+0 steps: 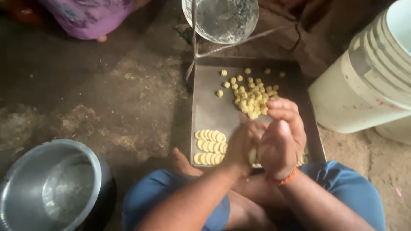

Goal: The person sits on the ground and flattens small dough balls into round discs by pressing them between their palms, then places each flattened disc in rows on a metal tray alongside other finished discs.

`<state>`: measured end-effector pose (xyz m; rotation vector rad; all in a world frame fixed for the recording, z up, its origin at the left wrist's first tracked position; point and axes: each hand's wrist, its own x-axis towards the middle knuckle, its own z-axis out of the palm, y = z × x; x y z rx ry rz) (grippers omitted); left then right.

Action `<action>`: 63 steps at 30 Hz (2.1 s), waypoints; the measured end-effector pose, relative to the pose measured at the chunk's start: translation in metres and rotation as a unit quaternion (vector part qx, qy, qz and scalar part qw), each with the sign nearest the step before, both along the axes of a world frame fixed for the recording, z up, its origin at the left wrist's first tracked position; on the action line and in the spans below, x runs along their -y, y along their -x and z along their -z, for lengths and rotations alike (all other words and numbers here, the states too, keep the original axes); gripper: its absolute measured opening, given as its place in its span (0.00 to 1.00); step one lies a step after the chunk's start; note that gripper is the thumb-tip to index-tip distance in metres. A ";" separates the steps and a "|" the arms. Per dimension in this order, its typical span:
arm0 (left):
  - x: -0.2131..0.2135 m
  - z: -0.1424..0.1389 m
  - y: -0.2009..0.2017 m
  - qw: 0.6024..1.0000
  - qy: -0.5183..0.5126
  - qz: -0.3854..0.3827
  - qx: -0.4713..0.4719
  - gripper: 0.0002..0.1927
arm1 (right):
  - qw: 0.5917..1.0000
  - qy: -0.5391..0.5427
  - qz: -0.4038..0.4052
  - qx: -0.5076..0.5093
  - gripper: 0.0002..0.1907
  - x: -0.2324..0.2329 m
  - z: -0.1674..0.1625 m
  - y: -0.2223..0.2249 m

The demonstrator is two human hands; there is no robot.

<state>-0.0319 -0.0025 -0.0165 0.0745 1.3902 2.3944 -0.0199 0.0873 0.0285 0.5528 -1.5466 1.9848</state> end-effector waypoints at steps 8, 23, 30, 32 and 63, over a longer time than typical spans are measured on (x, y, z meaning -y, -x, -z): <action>-0.009 0.000 -0.028 0.985 -0.148 0.035 -0.076 0.38 | 0.995 0.027 0.047 -0.083 0.47 0.028 0.015 -0.030; -0.001 0.005 -0.015 0.917 -0.305 0.205 0.153 0.63 | 0.995 0.036 -0.082 -0.049 0.34 0.009 -0.048 -0.022; 0.033 -0.009 0.019 0.959 -0.280 0.037 -0.037 0.41 | 0.912 -0.266 -0.181 0.254 0.11 -0.016 -0.044 0.000; 0.036 -0.010 0.029 0.983 -0.159 -0.080 -0.034 0.36 | 0.905 -0.270 -0.221 0.244 0.11 -0.015 -0.021 0.007; 0.031 0.003 0.053 0.935 0.186 -0.278 -0.116 0.28 | 0.668 -0.691 0.138 0.238 0.22 -0.142 0.110 0.157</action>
